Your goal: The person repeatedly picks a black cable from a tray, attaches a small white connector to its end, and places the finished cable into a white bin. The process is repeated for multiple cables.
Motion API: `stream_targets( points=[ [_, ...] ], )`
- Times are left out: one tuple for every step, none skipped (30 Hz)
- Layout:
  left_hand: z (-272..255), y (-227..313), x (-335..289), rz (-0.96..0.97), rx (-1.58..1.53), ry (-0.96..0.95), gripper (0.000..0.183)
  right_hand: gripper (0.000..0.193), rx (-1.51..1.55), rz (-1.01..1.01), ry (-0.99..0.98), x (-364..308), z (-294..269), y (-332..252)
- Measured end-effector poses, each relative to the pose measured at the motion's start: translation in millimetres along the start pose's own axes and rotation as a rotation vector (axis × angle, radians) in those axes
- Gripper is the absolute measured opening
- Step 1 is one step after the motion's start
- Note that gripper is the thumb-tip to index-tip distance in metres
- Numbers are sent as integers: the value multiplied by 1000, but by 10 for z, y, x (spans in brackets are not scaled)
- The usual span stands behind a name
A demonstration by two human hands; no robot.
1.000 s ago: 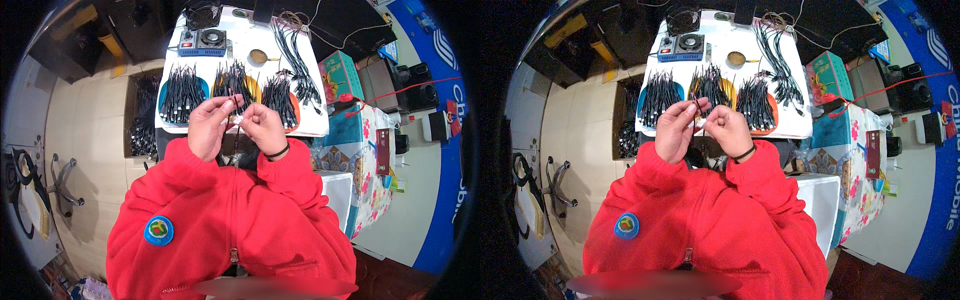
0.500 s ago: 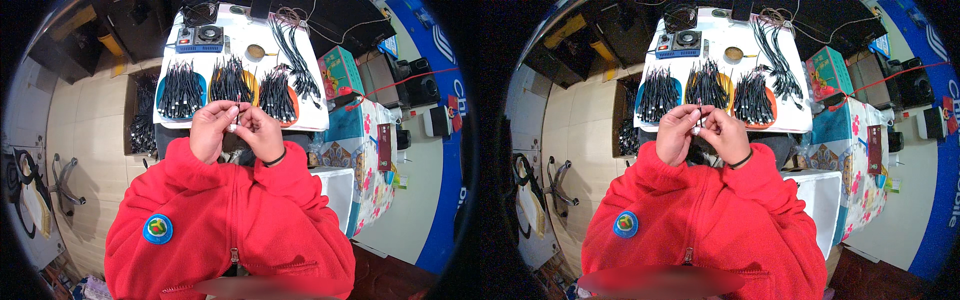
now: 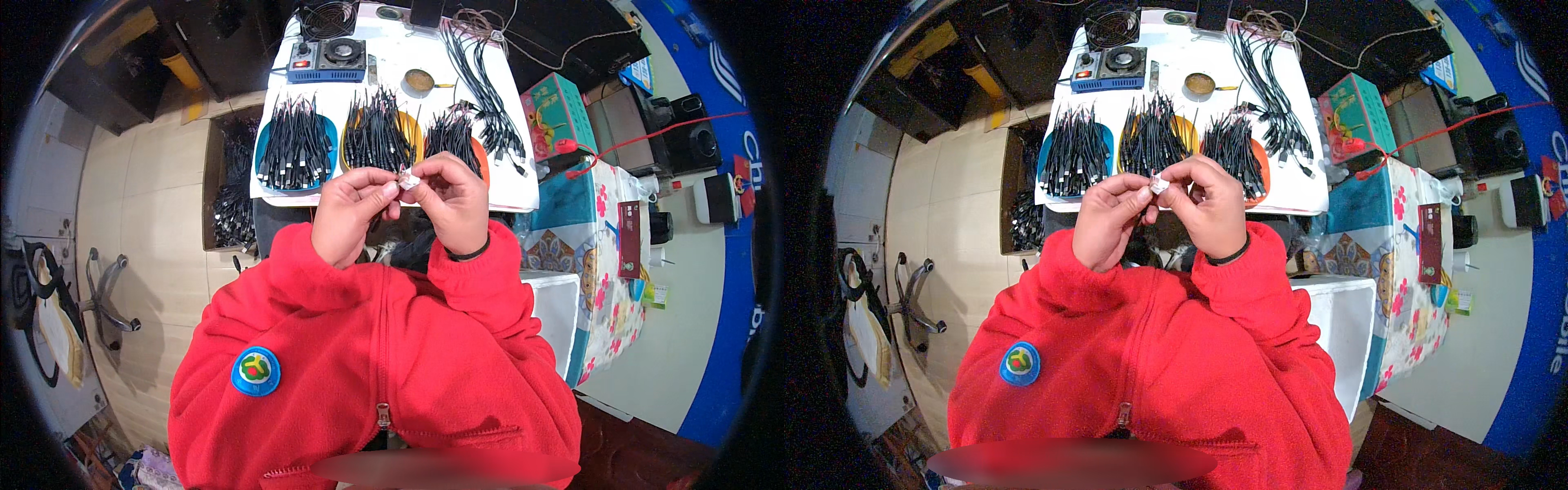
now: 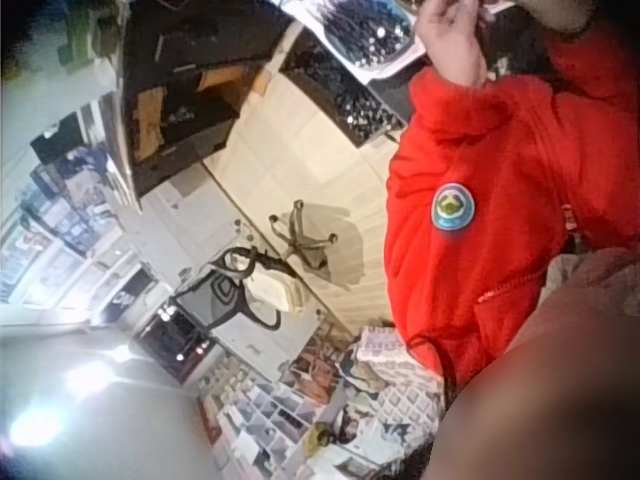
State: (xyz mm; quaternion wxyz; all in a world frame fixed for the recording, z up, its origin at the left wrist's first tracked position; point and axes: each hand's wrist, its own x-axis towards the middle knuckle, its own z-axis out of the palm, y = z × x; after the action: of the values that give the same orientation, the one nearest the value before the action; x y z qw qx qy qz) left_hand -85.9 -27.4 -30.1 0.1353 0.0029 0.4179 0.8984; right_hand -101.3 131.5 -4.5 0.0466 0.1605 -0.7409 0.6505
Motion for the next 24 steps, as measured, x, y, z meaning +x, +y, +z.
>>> stream_targets(
  points=[
    [-13, 9, 0, -28, -35, -20, 13, 8, 47, 4, -2, -10, 5, 9],
    [-17, 13, -1, -58, -66, -29, 13, 9, 92, 13, 7, -23, 14, 18],
    [-18, 13, -3, -92, -115, -44, 13, 9, 236, 66, -1, -34, 24, 30],
    [-19, 12, -12, -129, -161, -46, 13, 10, 378, 124, 0, -53, 39, 42],
    [-19, 9, -20, -167, -207, -50, 14, 11, 524, 190, -9, -69, 51, 55],
    [-23, 8, -21, -184, -226, -65, 14, 14, 556, 248, -23, -79, 44, 64],
    [-27, 6, -23, -203, -244, -82, 14, 14, 590, 276, -38, -85, 39, 73],
    [-32, 3, -26, -221, -261, -101, 14, 15, 624, 313, -70, -83, 18, 79],
    [-42, 4, -28, -237, -265, -127, 14, 15, 655, 334, -87, -81, -4, 83],
    [-58, 9, -26, -249, -268, -156, 14, 17, 680, 374, -111, -78, -14, 87],
    [-76, 16, -24, -256, -274, -191, 14, 18, 698, 391, -131, -79, -24, 90],
    [-94, 24, -19, -272, -299, -225, 14, 18, 702, 401, -118, -80, -29, 92],
    [-115, 35, -15, -281, -328, -264, 14, 18, 705, 420, -124, -82, -33, 96],
    [-126, 39, -13, -290, -360, -307, 14, 18, 665, 378, -123, -79, -45, 100],
    [-133, 42, -14, -297, -340, -298, 14, 19, 625, 345, -142, -78, -48, 107],
    [-139, 46, -19, -304, -322, -293, 15, 19, 586, 313, -161, -79, -53, 114],
    [-138, 46, -23, -310, -306, -289, 15, 18, 604, 316, -152, -82, -49, 122],
    [-129, 41, -28, -269, -261, -253, 15, 18, 621, 319, -142, -85, -45, 131],
    [-113, 28, -34, -226, -217, -220, 16, 17, 638, 320, -133, -90, -40, 140],
    [-91, 12, -36, -179, -171, -187, 16, 16, 706, 338, -140, -93, -31, 148],
    [-68, -6, -36, -149, -155, -168, 15, 15, 774, 356, -148, -99, -23, 154],
    [-43, -24, -39, -114, -137, -147, 14, 15, 851, 329, -156, -108, -5, 159],
    [-27, -33, -41, -83, -121, -125, 13, 14, 899, 386, -156, -117, 6, 163],
    [-24, -28, -39, -62, -88, -131, 15, 14, 957, 397, -154, -127, 14, 164]
  ],
)
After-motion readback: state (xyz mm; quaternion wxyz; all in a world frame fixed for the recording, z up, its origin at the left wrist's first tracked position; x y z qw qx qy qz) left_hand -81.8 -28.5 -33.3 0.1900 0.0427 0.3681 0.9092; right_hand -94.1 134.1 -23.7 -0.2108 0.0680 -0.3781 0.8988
